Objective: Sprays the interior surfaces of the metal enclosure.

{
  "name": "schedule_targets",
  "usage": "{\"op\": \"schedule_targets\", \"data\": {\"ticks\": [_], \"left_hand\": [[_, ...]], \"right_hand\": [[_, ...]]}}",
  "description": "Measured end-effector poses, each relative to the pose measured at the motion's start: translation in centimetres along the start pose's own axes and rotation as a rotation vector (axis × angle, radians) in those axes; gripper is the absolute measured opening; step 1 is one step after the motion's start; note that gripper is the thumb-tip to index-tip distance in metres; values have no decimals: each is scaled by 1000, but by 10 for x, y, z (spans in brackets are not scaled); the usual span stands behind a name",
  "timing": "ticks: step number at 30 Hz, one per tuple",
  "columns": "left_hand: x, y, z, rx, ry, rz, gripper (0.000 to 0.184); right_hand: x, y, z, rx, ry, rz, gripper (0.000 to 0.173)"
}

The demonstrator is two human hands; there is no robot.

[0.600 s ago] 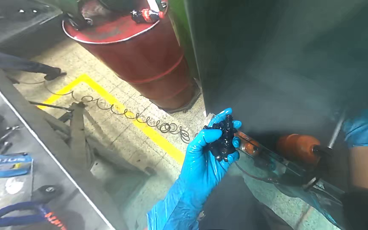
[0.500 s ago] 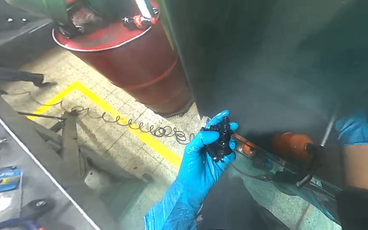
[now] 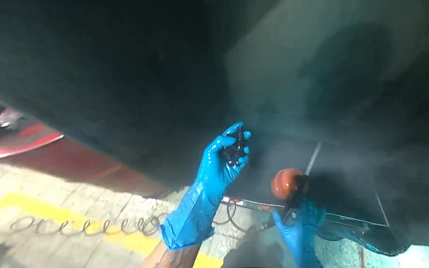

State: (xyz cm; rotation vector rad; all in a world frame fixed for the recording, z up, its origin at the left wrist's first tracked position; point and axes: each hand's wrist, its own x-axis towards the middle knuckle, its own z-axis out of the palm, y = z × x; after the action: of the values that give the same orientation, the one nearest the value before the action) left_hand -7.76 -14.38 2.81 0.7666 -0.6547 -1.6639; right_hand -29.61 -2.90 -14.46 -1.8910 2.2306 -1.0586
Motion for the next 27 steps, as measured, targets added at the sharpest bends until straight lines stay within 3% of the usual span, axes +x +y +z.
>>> {"op": "schedule_targets", "data": {"ticks": [3,4,6,10,13,27], "left_hand": [[48,20,44,136,4,-4,40],[62,28,56,199,-8,8,38],[95,40,76,259,-36,47,37],[154,55,100,312,-140,157,39],[175,57,106,330,-155,176,37],[173,36,101,367,-189,123,38]], "right_hand": [[18,-23,-50,797,43,234,68],[25,-23,-75,1028,39,229,64],[39,-17,-124,1241,-47,132,58],[58,-11,-195,1107,-191,-103,48],[61,-12,-220,1043,-191,-157,39],[52,-19,-238,929,-195,-184,37]]}}
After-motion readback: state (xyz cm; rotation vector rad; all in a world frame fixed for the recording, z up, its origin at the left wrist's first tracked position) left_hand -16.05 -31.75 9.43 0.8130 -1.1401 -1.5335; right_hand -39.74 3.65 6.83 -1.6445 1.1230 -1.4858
